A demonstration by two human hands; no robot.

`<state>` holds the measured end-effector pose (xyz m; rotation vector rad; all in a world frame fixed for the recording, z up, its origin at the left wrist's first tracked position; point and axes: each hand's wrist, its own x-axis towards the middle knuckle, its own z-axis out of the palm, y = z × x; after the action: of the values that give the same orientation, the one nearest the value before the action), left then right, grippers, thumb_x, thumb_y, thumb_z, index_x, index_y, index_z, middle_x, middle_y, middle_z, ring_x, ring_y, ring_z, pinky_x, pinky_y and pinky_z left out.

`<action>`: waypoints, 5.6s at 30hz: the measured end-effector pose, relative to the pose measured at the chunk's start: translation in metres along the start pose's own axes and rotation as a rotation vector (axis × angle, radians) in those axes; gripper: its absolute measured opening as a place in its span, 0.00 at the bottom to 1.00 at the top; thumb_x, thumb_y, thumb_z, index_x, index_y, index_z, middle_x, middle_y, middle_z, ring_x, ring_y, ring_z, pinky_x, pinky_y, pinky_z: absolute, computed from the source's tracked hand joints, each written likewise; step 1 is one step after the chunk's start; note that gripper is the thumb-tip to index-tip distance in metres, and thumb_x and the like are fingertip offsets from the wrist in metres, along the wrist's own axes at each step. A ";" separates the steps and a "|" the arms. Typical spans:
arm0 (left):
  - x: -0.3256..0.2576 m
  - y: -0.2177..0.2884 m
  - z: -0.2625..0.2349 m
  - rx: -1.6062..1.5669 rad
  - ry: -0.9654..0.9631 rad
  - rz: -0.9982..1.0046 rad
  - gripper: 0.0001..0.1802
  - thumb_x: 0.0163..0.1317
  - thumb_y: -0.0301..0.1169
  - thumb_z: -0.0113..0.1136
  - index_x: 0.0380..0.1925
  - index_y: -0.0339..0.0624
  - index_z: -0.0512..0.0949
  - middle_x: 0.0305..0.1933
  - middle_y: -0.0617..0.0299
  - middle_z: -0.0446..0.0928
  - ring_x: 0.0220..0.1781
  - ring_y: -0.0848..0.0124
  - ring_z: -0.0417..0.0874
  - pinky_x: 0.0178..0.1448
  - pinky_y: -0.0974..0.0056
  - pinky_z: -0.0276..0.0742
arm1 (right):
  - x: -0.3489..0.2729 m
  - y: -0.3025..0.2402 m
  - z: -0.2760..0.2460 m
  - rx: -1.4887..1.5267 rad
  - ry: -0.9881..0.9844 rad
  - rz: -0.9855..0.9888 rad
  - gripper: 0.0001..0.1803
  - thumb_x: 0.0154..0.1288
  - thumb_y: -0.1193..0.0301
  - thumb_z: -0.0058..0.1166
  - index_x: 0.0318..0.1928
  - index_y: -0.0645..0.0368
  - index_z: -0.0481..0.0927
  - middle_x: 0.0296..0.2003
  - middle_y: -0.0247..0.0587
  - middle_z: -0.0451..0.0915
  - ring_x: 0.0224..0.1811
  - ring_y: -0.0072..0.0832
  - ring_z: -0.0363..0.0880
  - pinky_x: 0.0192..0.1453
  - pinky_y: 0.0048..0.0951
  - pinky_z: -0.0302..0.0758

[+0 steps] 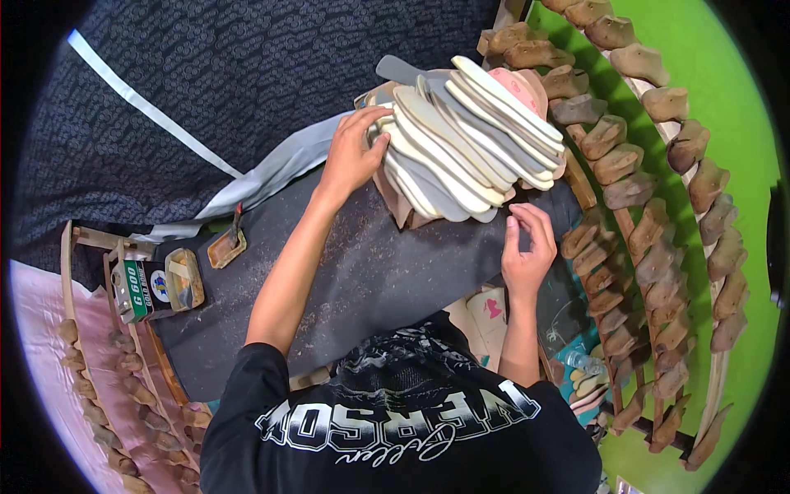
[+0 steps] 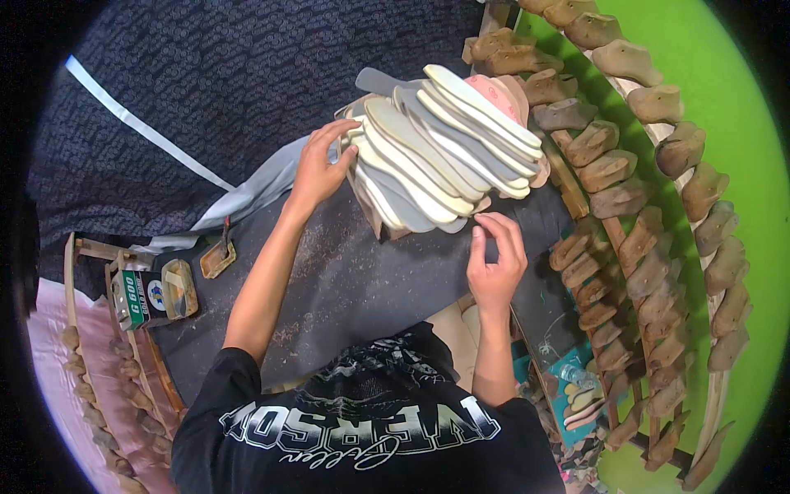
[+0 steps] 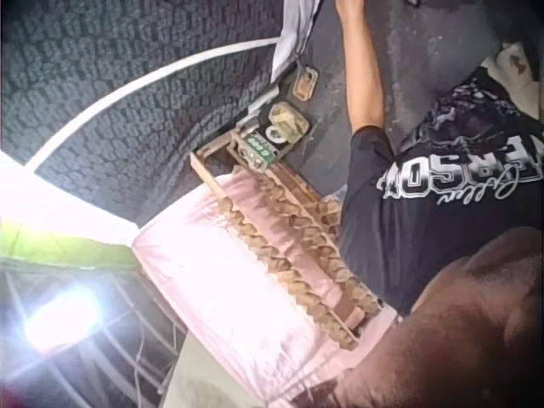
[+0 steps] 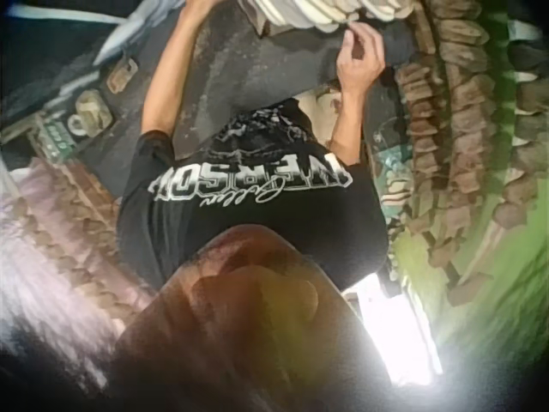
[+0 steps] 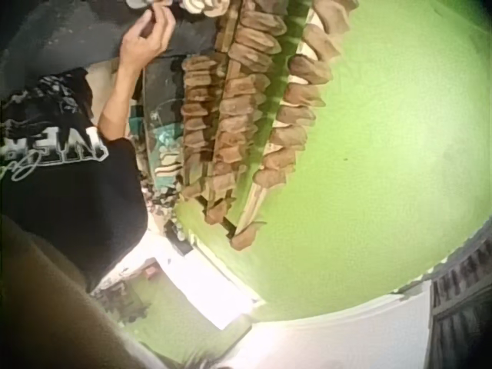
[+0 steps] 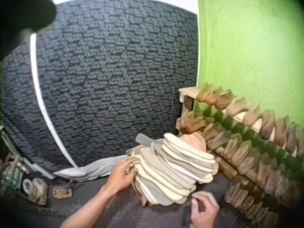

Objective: Apply adhesive to shoe insoles using a brush.

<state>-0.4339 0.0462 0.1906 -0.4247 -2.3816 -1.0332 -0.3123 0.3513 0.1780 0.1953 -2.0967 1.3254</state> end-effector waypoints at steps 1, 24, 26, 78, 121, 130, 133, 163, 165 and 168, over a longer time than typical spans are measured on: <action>0.005 -0.004 0.006 0.051 -0.032 -0.016 0.20 0.68 0.27 0.65 0.60 0.43 0.85 0.64 0.52 0.85 0.72 0.51 0.80 0.78 0.52 0.70 | 0.009 0.002 -0.004 -0.023 -0.051 -0.027 0.12 0.65 0.84 0.64 0.48 0.64 0.87 0.49 0.47 0.87 0.47 0.40 0.87 0.56 0.36 0.83; 0.050 0.013 0.016 -0.265 0.123 -0.048 0.20 0.77 0.33 0.66 0.66 0.46 0.77 0.67 0.56 0.78 0.70 0.62 0.78 0.77 0.51 0.74 | 0.025 0.000 0.024 0.384 -0.092 0.093 0.10 0.72 0.85 0.62 0.52 0.71 0.82 0.50 0.48 0.86 0.50 0.30 0.87 0.54 0.30 0.88; 0.051 0.018 0.004 -0.263 0.171 0.002 0.19 0.75 0.33 0.67 0.63 0.47 0.79 0.65 0.57 0.77 0.69 0.61 0.79 0.73 0.53 0.77 | 0.022 -0.006 0.025 0.545 -0.068 0.175 0.13 0.73 0.85 0.62 0.55 0.72 0.79 0.51 0.50 0.85 0.50 0.30 0.87 0.55 0.30 0.87; -0.490 -0.152 -0.213 -0.382 0.217 -1.188 0.19 0.63 0.31 0.78 0.52 0.34 0.90 0.42 0.52 0.93 0.41 0.73 0.92 0.48 0.67 0.85 | -0.261 -0.050 0.276 0.221 -0.828 0.617 0.12 0.74 0.73 0.68 0.52 0.68 0.84 0.42 0.43 0.90 0.40 0.21 0.87 0.44 0.26 0.87; -0.495 -0.141 -0.221 -0.427 0.315 -1.087 0.15 0.71 0.31 0.72 0.52 0.33 0.90 0.42 0.52 0.93 0.44 0.72 0.93 0.49 0.66 0.88 | -0.249 -0.024 0.266 0.365 -0.937 0.680 0.12 0.80 0.73 0.59 0.53 0.69 0.88 0.45 0.46 0.92 0.44 0.28 0.91 0.49 0.32 0.90; -0.476 -0.119 -0.240 0.001 0.217 -1.020 0.13 0.70 0.38 0.73 0.43 0.38 0.90 0.34 0.52 0.90 0.33 0.68 0.91 0.40 0.61 0.83 | -0.243 -0.055 0.268 -0.175 -0.855 -0.065 0.08 0.75 0.73 0.61 0.44 0.65 0.88 0.35 0.63 0.87 0.38 0.58 0.88 0.42 0.49 0.82; -0.475 -0.110 -0.236 0.094 0.199 -0.994 0.14 0.66 0.40 0.76 0.41 0.40 0.90 0.33 0.55 0.89 0.33 0.68 0.88 0.40 0.60 0.82 | -0.251 -0.048 0.274 -0.175 -0.794 -0.168 0.07 0.76 0.74 0.59 0.42 0.66 0.86 0.35 0.64 0.87 0.39 0.62 0.87 0.43 0.51 0.81; -0.400 -0.211 -0.256 -0.007 0.474 -0.739 0.37 0.61 0.29 0.78 0.72 0.47 0.78 0.67 0.55 0.83 0.62 0.60 0.87 0.63 0.58 0.85 | -0.194 -0.088 0.423 0.217 -0.871 0.341 0.13 0.67 0.70 0.75 0.49 0.62 0.89 0.37 0.37 0.87 0.35 0.22 0.83 0.40 0.28 0.80; -0.384 -0.227 -0.252 0.040 0.479 -0.732 0.39 0.60 0.32 0.80 0.72 0.46 0.77 0.69 0.53 0.82 0.65 0.58 0.85 0.67 0.56 0.82 | -0.186 -0.094 0.459 0.451 -0.838 0.512 0.15 0.67 0.67 0.76 0.48 0.63 0.89 0.35 0.33 0.86 0.36 0.16 0.81 0.39 0.26 0.79; -0.373 -0.245 -0.247 0.102 0.445 -0.718 0.42 0.59 0.37 0.81 0.74 0.46 0.76 0.73 0.51 0.79 0.71 0.56 0.82 0.74 0.54 0.77 | -0.175 -0.105 0.501 0.482 -0.839 0.550 0.15 0.69 0.70 0.74 0.51 0.63 0.86 0.39 0.44 0.89 0.35 0.23 0.86 0.39 0.28 0.81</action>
<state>-0.1605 -0.3301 -0.0185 0.6849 -2.1728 -1.1298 -0.3480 -0.1624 0.0118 0.4642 -2.5543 2.3950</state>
